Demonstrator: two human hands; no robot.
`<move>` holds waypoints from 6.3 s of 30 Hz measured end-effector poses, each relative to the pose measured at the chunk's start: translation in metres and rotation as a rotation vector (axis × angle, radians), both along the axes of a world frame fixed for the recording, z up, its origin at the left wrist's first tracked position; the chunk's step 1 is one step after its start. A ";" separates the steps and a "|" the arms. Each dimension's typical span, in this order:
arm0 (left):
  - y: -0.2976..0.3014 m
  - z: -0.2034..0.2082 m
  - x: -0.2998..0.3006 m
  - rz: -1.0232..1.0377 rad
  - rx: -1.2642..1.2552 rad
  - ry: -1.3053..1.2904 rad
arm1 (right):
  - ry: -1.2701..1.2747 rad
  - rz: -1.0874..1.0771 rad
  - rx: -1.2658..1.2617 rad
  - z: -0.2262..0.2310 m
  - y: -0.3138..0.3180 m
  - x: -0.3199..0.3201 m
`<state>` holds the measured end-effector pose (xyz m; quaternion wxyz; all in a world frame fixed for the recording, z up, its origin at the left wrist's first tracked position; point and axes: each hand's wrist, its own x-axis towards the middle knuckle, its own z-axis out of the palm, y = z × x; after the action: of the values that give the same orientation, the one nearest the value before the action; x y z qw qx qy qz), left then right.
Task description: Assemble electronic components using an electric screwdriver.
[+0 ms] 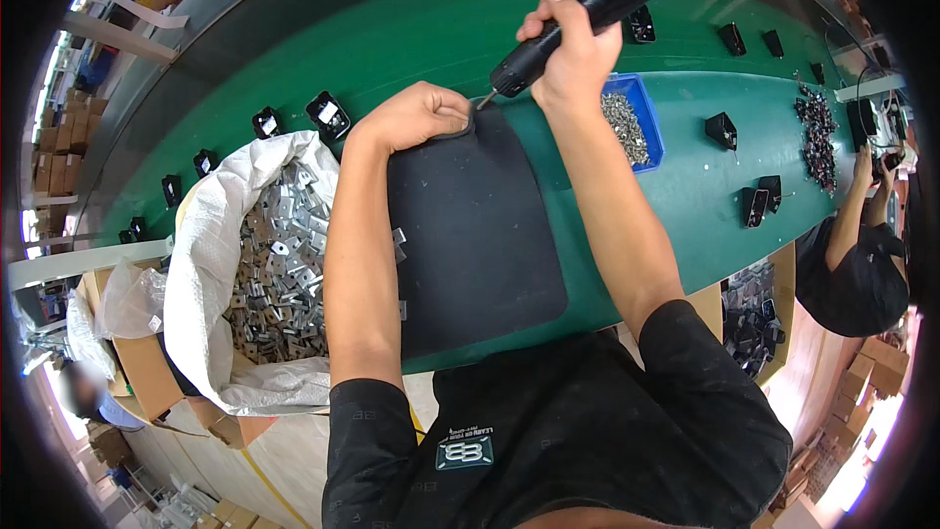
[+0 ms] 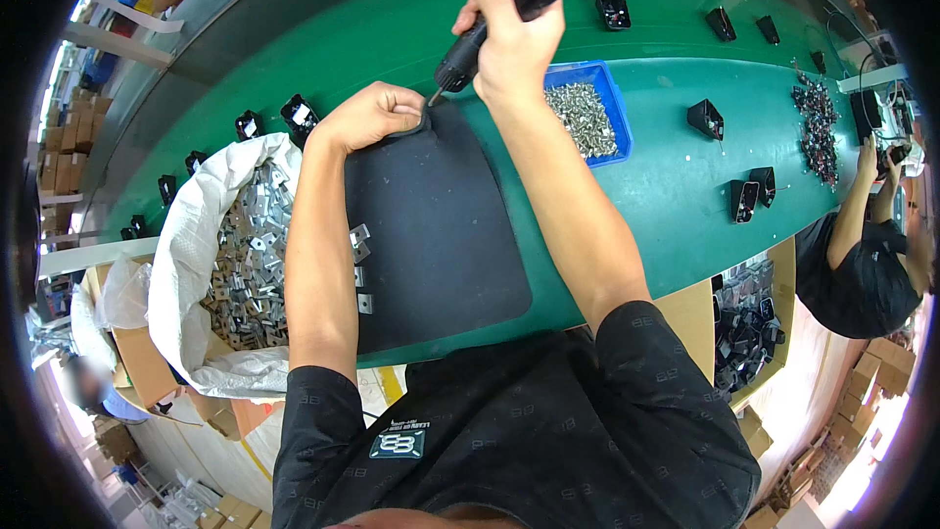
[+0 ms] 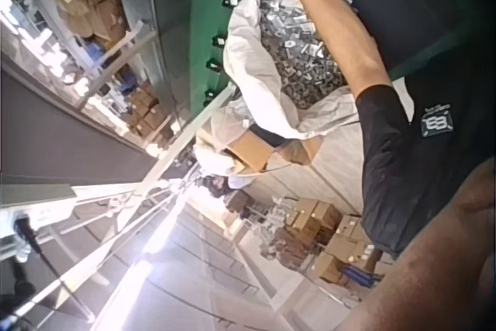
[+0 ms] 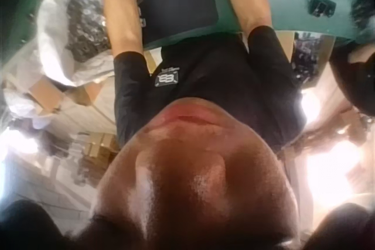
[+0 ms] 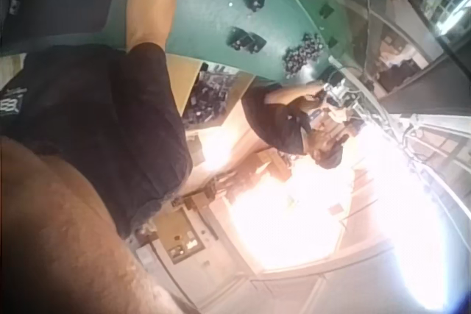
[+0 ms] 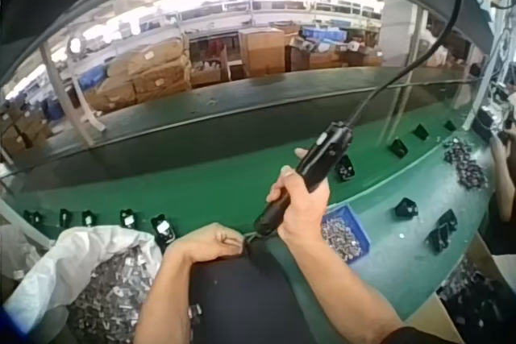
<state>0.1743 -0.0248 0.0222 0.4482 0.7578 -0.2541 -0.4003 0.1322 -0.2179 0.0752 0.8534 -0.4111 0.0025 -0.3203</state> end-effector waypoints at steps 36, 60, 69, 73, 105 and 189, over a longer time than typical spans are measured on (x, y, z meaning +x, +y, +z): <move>-0.191 0.024 0.046 0.086 -0.029 -1.104 | -0.267 -0.016 -0.285 0.077 -0.174 -0.104; 0.037 0.041 -0.186 0.598 0.723 -0.721 | 0.066 -0.150 -0.469 0.044 -0.158 -0.054; 0.030 0.038 -0.176 0.468 0.639 -0.809 | 0.043 -0.020 -0.370 0.047 -0.198 -0.065; 0.024 0.027 -0.180 0.550 0.537 -0.694 | 0.013 -0.110 -0.374 0.055 -0.166 -0.069; -0.037 0.023 -0.131 0.336 0.249 -0.827 | -0.021 -0.080 -0.449 0.062 -0.143 -0.076; -0.109 0.041 -0.179 0.824 -1.063 0.407 | -0.531 0.415 -0.179 0.077 -0.073 -0.105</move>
<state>-0.0049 -0.1343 0.0630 0.9116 0.3809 -0.0187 -0.1533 0.0274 -0.2905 0.1523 0.8318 -0.3784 -0.3312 -0.2349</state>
